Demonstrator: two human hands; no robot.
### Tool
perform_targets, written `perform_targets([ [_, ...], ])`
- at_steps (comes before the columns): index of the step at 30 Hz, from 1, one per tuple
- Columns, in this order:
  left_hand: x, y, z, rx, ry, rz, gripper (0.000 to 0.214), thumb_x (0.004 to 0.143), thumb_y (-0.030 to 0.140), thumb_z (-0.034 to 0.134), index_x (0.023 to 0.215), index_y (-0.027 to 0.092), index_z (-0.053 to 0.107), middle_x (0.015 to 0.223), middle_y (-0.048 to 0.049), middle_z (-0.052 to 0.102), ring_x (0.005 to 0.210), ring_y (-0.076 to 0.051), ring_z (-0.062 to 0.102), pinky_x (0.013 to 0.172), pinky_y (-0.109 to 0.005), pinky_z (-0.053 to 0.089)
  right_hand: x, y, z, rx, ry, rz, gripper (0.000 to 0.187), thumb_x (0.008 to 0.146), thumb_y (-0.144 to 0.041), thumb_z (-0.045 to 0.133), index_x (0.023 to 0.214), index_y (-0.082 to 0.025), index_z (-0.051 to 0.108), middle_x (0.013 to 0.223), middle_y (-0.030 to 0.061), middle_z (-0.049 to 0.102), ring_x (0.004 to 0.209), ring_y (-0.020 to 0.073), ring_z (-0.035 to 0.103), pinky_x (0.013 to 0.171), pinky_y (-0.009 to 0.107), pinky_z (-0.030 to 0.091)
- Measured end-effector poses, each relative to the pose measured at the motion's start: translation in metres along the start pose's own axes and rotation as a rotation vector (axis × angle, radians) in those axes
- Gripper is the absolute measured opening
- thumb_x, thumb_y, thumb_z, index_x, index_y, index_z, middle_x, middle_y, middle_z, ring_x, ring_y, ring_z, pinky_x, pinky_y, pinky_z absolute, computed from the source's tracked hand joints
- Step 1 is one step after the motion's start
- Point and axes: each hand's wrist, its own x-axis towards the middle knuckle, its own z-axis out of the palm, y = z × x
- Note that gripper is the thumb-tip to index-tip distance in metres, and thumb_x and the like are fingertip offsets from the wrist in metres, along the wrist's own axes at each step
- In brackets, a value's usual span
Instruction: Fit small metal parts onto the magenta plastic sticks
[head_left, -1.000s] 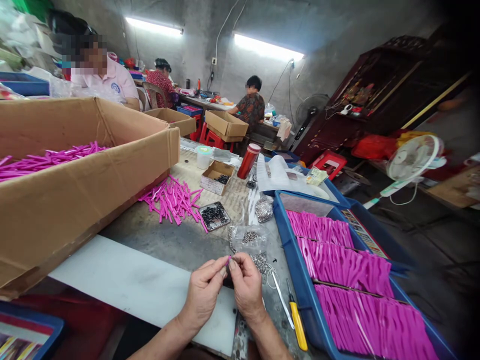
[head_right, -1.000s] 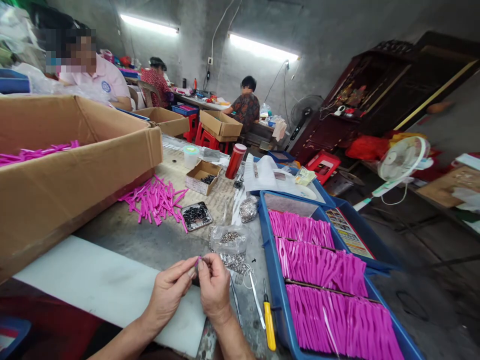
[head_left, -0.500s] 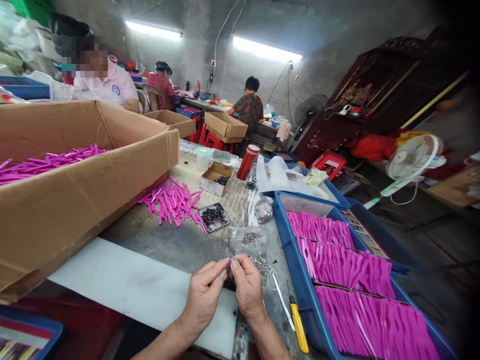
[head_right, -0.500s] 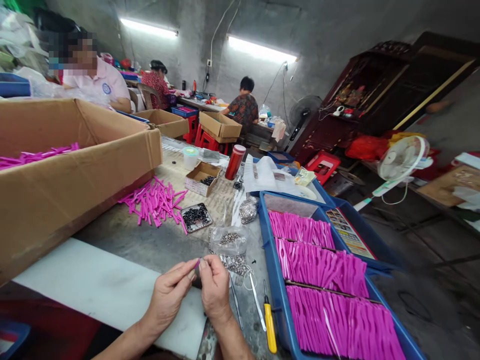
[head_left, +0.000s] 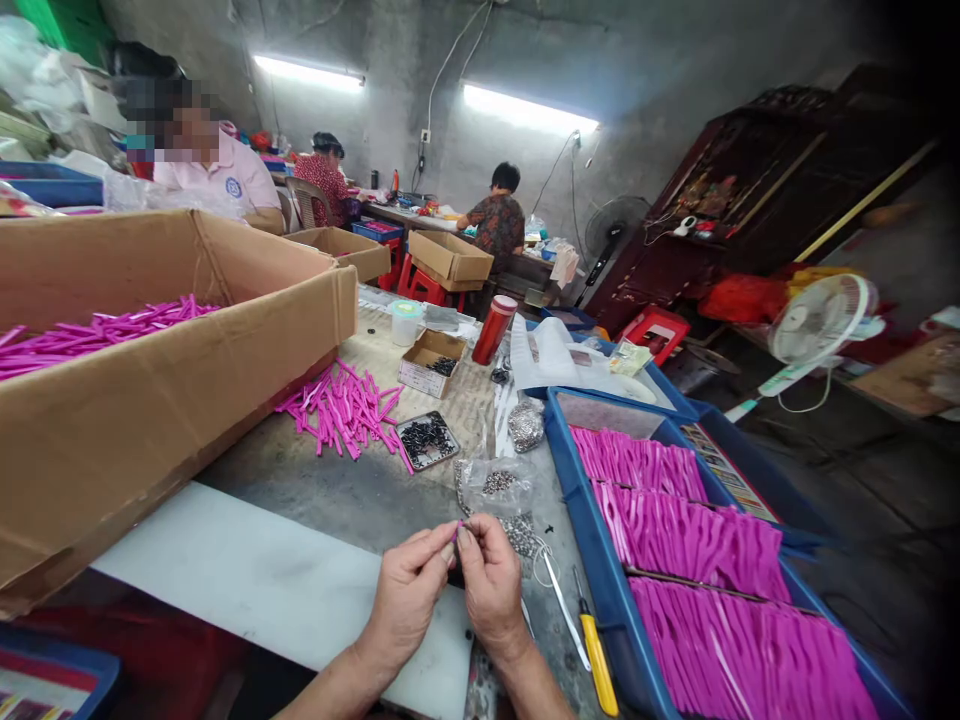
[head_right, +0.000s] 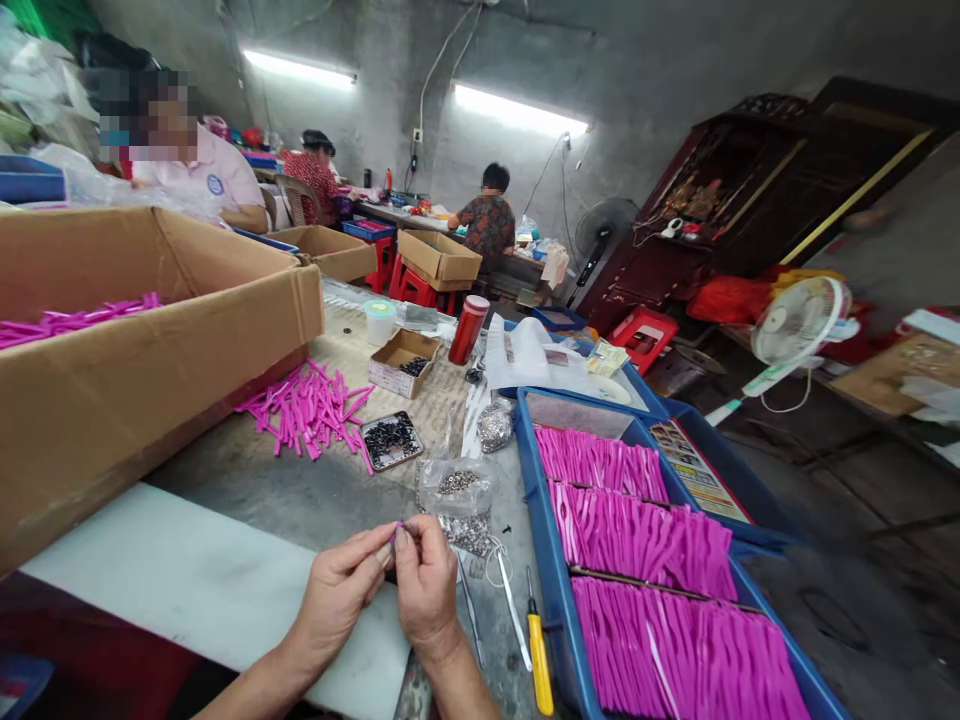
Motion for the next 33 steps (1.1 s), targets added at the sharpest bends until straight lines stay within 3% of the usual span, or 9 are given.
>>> perform_targets([
  [2,0.0,0.0,0.0,0.031,-0.001,0.036,0.023,0.072,0.017,0.052,0.091,0.014,0.066,0.066,-0.0046,0.063,0.052,-0.011,0.055,0.049,-0.021,0.048,0.0,0.0,0.0,0.004,0.001,0.006,0.018,0.076,-0.032,0.045,0.066,-0.017,0.047,0.055,-0.0039,0.042,0.051,0.0099,0.04,0.049,0.02,0.034],
  [5,-0.001,0.004,-0.001,0.125,-0.005,0.202,0.024,0.072,0.015,0.051,0.09,0.017,0.066,0.07,-0.005,0.064,0.063,-0.014,0.057,0.058,-0.022,0.048,0.001,-0.001,0.003,0.185,-0.04,0.103,0.023,0.076,-0.036,0.043,0.061,-0.018,0.042,0.051,-0.0061,0.034,0.046,0.0086,0.034,0.043,0.019,0.03],
  [8,0.0,0.007,-0.004,0.182,-0.014,0.265,0.024,0.074,0.015,0.049,0.091,0.018,0.066,0.068,-0.0043,0.064,0.061,-0.013,0.057,0.056,-0.021,0.048,0.002,-0.001,0.003,0.257,-0.063,0.139,0.022,0.074,-0.038,0.047,0.065,-0.018,0.044,0.053,-0.0058,0.036,0.047,0.0085,0.034,0.043,0.019,0.03],
  [13,0.001,0.006,-0.008,0.229,-0.047,0.247,0.024,0.074,0.016,0.049,0.091,0.016,0.065,0.066,-0.0037,0.062,0.059,-0.013,0.056,0.054,-0.02,0.047,0.006,0.004,-0.008,0.229,-0.033,0.14,0.021,0.074,-0.039,0.048,0.074,-0.018,0.049,0.054,-0.0055,0.038,0.046,0.0086,0.034,0.043,0.019,0.029],
  [24,-0.001,0.002,-0.009,0.344,-0.171,0.229,0.027,0.079,0.019,0.042,0.096,0.014,0.063,0.06,-0.0021,0.052,0.055,-0.012,0.048,0.051,-0.021,0.041,0.011,0.0,-0.017,0.033,-0.122,0.035,0.018,0.076,-0.033,0.045,0.069,-0.017,0.048,0.058,-0.0038,0.04,0.053,0.0099,0.037,0.049,0.02,0.031],
  [33,0.002,0.005,-0.008,0.332,-0.164,0.197,0.026,0.078,0.018,0.043,0.093,0.014,0.064,0.061,-0.0023,0.053,0.056,-0.013,0.05,0.052,-0.021,0.042,0.01,0.008,-0.018,-0.026,-0.102,0.003,0.018,0.077,-0.031,0.042,0.067,-0.017,0.047,0.055,-0.0042,0.038,0.052,0.01,0.037,0.049,0.02,0.031],
])
